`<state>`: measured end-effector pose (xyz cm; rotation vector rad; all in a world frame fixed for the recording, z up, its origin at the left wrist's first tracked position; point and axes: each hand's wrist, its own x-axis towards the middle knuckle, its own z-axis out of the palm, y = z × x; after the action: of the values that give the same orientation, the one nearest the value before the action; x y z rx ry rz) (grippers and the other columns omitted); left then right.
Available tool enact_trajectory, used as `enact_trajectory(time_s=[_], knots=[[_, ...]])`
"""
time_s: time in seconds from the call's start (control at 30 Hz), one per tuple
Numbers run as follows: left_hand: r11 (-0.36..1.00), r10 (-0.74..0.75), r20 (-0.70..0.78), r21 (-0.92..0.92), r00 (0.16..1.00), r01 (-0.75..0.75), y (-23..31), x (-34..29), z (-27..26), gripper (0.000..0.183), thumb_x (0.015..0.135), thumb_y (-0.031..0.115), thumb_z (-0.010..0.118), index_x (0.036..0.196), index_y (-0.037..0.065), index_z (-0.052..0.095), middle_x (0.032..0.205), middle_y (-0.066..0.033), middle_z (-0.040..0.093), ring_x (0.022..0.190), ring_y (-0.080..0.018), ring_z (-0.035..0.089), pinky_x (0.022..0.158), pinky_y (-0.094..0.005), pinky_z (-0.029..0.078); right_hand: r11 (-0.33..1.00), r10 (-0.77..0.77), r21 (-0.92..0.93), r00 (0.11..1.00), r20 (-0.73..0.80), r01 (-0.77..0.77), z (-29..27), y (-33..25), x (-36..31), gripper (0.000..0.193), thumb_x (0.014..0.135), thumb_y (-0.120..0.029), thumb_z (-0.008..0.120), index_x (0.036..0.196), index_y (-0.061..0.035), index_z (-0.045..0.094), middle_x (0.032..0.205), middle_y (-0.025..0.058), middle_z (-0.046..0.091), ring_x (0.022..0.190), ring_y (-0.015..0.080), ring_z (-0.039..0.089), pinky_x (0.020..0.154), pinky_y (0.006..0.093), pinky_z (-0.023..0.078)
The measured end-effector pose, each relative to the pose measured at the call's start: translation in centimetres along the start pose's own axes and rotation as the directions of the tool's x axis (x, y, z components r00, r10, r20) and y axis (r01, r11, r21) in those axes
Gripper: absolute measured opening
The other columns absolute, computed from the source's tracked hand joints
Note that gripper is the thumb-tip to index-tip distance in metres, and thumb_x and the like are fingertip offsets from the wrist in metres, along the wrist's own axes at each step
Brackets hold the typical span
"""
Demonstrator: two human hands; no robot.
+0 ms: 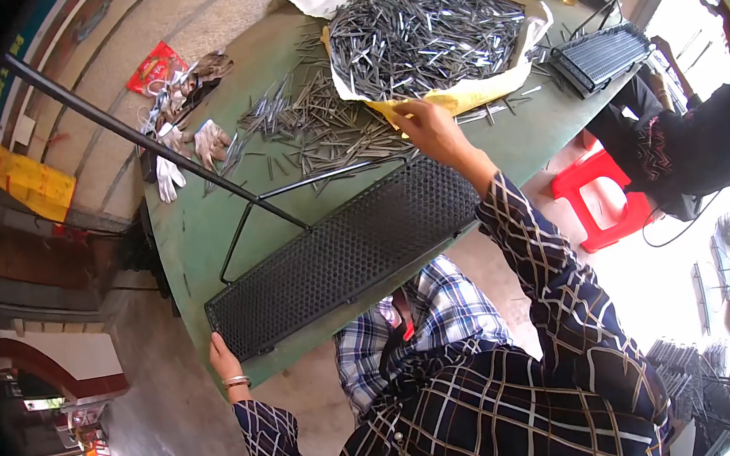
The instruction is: Inserting small metal pins individually into a perforated metal mesh grid on a workbench.
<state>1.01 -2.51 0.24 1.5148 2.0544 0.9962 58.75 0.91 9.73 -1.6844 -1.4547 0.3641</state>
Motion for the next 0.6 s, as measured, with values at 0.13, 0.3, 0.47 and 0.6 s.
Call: enact_trajectory(time_s=[0.13, 0.3, 0.47, 0.6], knots=[[0.999, -0.028, -0.016, 0.043, 0.999, 0.029, 0.2, -0.1, -0.3, 0.048, 0.093, 0.039, 0.042, 0.110, -0.003, 0.058, 0.103, -0.0186, 0.063, 0.093, -0.0277, 0.060, 0.082, -0.0333, 0.044, 0.993, 0.091, 0.090, 0.972, -0.218, -0.073, -1.6, 3.5, -4.8, 0.022, 0.087, -0.015, 0.058, 0.102, 0.0011, 0.062, 0.091, 0.0102, 0.063, 0.079, 0.0143, 0.059, 0.070, 0.0261, 0.047], [0.996, -0.012, 0.022, 0.087, 1.000, 0.010, 0.4, 0.4, -0.6, 0.048, 0.094, 0.038, 0.041, 0.109, -0.004, 0.058, 0.102, -0.0194, 0.063, 0.096, -0.0297, 0.060, 0.083, -0.0342, 0.044, 0.967, 0.253, 0.040, 0.939, -0.234, -0.250, -3.7, 6.3, -10.0, 0.030, 0.088, -0.023, 0.057, 0.104, 0.0020, 0.061, 0.094, 0.0138, 0.064, 0.085, 0.0198, 0.062, 0.076, 0.0285, 0.048], [0.997, 0.010, 0.039, 0.072, 0.999, -0.013, -0.8, 1.0, -0.7, 0.048, 0.094, 0.037, 0.040, 0.108, -0.005, 0.058, 0.103, -0.0194, 0.063, 0.094, -0.0283, 0.060, 0.083, -0.0333, 0.044, 0.821, 0.431, 0.456, 0.897, -0.097, -0.345, -1.3, 6.9, -11.9, 0.042, 0.090, -0.029, 0.054, 0.116, 0.0034, 0.055, 0.105, 0.0108, 0.062, 0.092, 0.0141, 0.057, 0.084, 0.0235, 0.042], [1.000, -0.013, 0.057, 0.021, 0.998, 0.012, -0.4, 0.7, -0.8, 0.047, 0.094, 0.035, 0.041, 0.108, -0.006, 0.057, 0.102, -0.0177, 0.063, 0.094, -0.0240, 0.060, 0.083, -0.0321, 0.044, 0.733, 0.493, 0.524, 0.870, 0.031, -0.434, -1.5, 6.9, -11.7, 0.041, 0.090, -0.028, 0.054, 0.117, 0.0037, 0.054, 0.100, 0.0052, 0.063, 0.091, 0.0101, 0.055, 0.082, 0.0218, 0.042]])
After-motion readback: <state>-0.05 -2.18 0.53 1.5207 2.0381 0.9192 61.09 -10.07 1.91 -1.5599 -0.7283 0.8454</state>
